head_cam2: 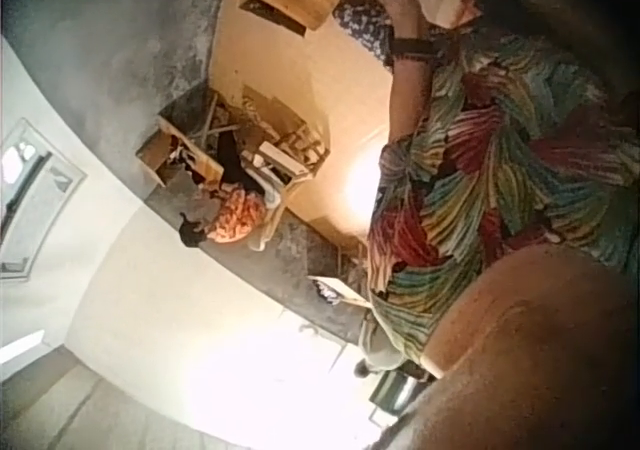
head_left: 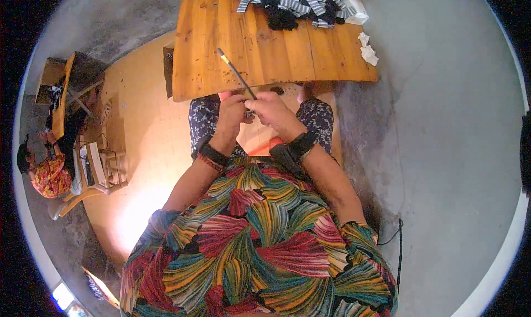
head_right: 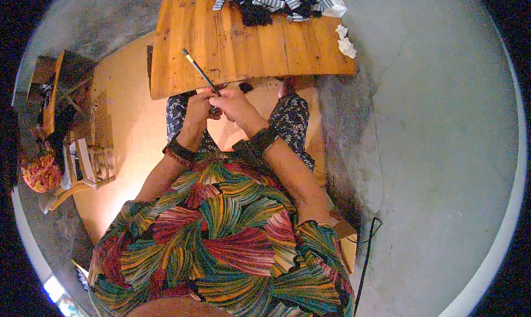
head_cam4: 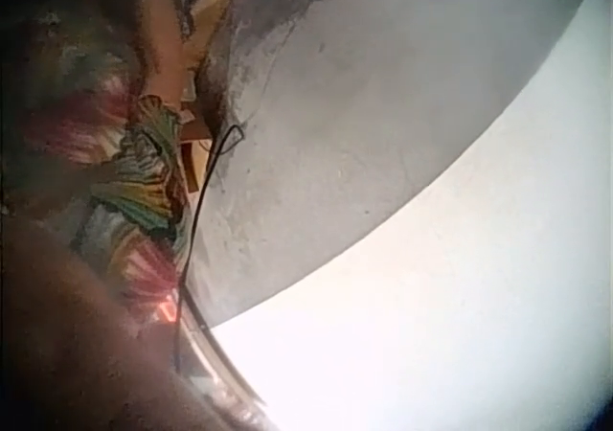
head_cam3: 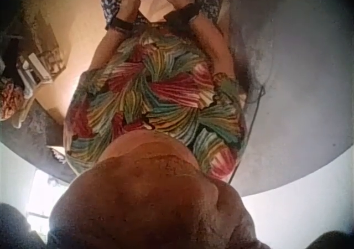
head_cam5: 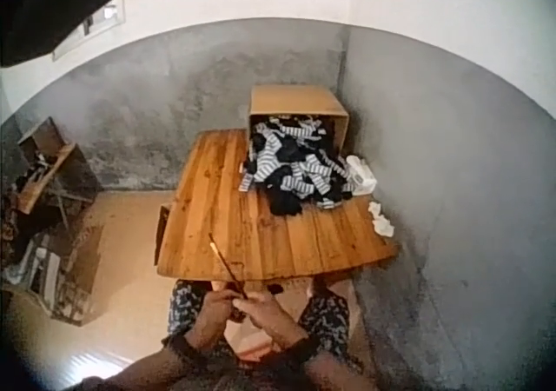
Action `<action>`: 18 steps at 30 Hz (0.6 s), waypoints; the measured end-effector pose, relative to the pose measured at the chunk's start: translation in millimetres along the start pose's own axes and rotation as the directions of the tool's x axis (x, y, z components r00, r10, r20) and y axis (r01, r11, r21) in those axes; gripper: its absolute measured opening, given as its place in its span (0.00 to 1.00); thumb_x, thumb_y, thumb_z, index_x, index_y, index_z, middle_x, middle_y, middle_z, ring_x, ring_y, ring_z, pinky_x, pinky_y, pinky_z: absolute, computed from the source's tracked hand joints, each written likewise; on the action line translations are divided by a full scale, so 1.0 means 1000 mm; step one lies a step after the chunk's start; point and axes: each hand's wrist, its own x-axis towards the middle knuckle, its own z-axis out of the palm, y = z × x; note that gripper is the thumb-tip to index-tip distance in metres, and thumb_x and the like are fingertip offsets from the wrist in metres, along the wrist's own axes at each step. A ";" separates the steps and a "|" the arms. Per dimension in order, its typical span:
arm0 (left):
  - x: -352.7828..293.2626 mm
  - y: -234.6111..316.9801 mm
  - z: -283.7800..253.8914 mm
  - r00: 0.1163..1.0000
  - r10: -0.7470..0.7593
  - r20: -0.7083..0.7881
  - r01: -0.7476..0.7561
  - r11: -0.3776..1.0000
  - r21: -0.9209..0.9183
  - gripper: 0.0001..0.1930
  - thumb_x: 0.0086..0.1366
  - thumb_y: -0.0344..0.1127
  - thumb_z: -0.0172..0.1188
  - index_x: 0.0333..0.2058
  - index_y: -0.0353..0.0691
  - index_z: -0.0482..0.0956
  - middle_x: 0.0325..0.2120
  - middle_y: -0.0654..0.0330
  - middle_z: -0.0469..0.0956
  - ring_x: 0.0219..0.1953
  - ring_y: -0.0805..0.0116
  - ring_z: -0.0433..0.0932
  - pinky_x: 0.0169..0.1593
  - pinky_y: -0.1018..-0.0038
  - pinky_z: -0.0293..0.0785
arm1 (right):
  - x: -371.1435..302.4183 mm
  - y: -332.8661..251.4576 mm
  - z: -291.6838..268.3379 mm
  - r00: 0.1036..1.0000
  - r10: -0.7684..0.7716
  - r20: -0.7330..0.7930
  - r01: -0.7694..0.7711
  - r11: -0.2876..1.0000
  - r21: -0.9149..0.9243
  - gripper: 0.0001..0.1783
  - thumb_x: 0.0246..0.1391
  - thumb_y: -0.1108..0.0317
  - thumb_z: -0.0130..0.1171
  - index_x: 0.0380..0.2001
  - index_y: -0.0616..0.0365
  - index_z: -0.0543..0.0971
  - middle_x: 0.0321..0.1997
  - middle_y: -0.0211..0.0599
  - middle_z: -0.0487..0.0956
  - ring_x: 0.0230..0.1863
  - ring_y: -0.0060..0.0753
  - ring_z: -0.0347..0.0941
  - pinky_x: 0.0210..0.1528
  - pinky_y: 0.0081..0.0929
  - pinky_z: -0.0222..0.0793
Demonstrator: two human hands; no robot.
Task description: Turning small striped fabric tubes right-side out using a wooden stick.
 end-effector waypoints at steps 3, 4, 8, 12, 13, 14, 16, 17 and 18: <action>-0.011 0.011 0.000 0.987 -0.135 0.084 0.155 0.937 -0.315 0.11 0.49 0.27 0.49 0.34 0.36 0.70 0.24 0.60 0.73 0.23 0.67 0.73 0.27 0.72 0.73 | 0.017 0.022 -0.014 0.970 -0.242 -0.020 0.208 0.870 -0.447 0.11 0.46 0.64 0.52 0.23 0.63 0.74 0.13 0.19 0.62 0.15 0.16 0.59 0.15 0.19 0.53; -0.017 0.020 0.001 0.989 -0.131 0.067 0.146 0.928 -0.344 0.10 0.50 0.27 0.51 0.33 0.37 0.70 0.25 0.60 0.73 0.24 0.66 0.74 0.29 0.69 0.73 | 0.016 0.023 -0.017 0.969 -0.247 -0.021 0.211 0.867 -0.451 0.11 0.46 0.64 0.52 0.23 0.63 0.74 0.13 0.19 0.62 0.15 0.16 0.59 0.15 0.19 0.53; -0.008 0.002 -0.016 0.983 -0.112 0.143 0.158 0.914 -0.373 0.09 0.51 0.29 0.53 0.33 0.38 0.71 0.25 0.61 0.74 0.24 0.67 0.74 0.31 0.71 0.72 | 0.004 0.011 -0.005 0.845 -0.535 -0.006 0.336 0.540 -0.771 0.10 0.43 0.67 0.50 0.20 0.65 0.70 0.14 0.36 0.67 0.19 0.39 0.66 0.21 0.32 0.61; 0.006 -0.008 -0.030 0.952 -0.057 0.300 0.195 0.869 -0.455 0.11 0.55 0.31 0.51 0.38 0.35 0.70 0.29 0.58 0.74 0.28 0.64 0.74 0.32 0.71 0.73 | 0.006 0.014 0.004 0.713 -0.700 -0.030 0.289 0.333 -0.898 0.08 0.42 0.69 0.48 0.20 0.64 0.67 0.20 0.53 0.69 0.25 0.57 0.66 0.26 0.43 0.61; 0.005 -0.012 -0.032 0.951 -0.068 0.302 0.205 0.869 -0.450 0.11 0.55 0.31 0.51 0.38 0.35 0.70 0.29 0.58 0.74 0.28 0.64 0.74 0.32 0.71 0.73 | 0.005 0.015 0.005 0.717 -0.696 -0.040 0.283 0.343 -0.896 0.08 0.42 0.69 0.48 0.20 0.64 0.67 0.20 0.53 0.69 0.25 0.57 0.66 0.26 0.43 0.61; 0.002 -0.009 -0.033 0.936 -0.058 0.347 0.221 0.865 -0.451 0.12 0.55 0.32 0.51 0.38 0.35 0.70 0.29 0.57 0.74 0.27 0.65 0.73 0.29 0.73 0.71 | 0.005 0.015 0.004 0.733 -0.679 -0.036 0.261 0.330 -0.907 0.08 0.42 0.69 0.47 0.22 0.64 0.68 0.20 0.52 0.69 0.26 0.56 0.66 0.26 0.43 0.61; -0.007 -0.005 -0.033 0.909 -0.091 0.407 0.280 0.857 -0.433 0.12 0.54 0.33 0.53 0.38 0.36 0.70 0.26 0.59 0.73 0.23 0.69 0.71 0.22 0.79 0.65 | 0.009 0.017 0.003 0.750 -0.661 -0.032 0.242 0.320 -0.916 0.08 0.43 0.69 0.47 0.24 0.63 0.69 0.20 0.52 0.69 0.26 0.55 0.67 0.27 0.43 0.61; -0.011 -0.001 -0.031 0.910 -0.092 0.405 0.280 0.857 -0.433 0.12 0.54 0.33 0.53 0.38 0.36 0.70 0.26 0.59 0.73 0.23 0.69 0.71 0.22 0.79 0.65 | 0.011 0.018 0.001 0.750 -0.660 -0.041 0.288 0.382 -0.878 0.09 0.43 0.66 0.49 0.23 0.62 0.70 0.20 0.51 0.71 0.25 0.53 0.69 0.26 0.42 0.63; -0.015 0.002 -0.029 0.813 0.005 0.582 0.330 0.821 -0.467 0.12 0.54 0.33 0.53 0.37 0.36 0.70 0.24 0.60 0.72 0.22 0.69 0.71 0.22 0.79 0.65 | 0.013 0.020 0.000 0.751 -0.659 -0.047 0.334 0.441 -0.833 0.10 0.42 0.64 0.50 0.22 0.61 0.71 0.20 0.50 0.72 0.25 0.51 0.70 0.26 0.42 0.65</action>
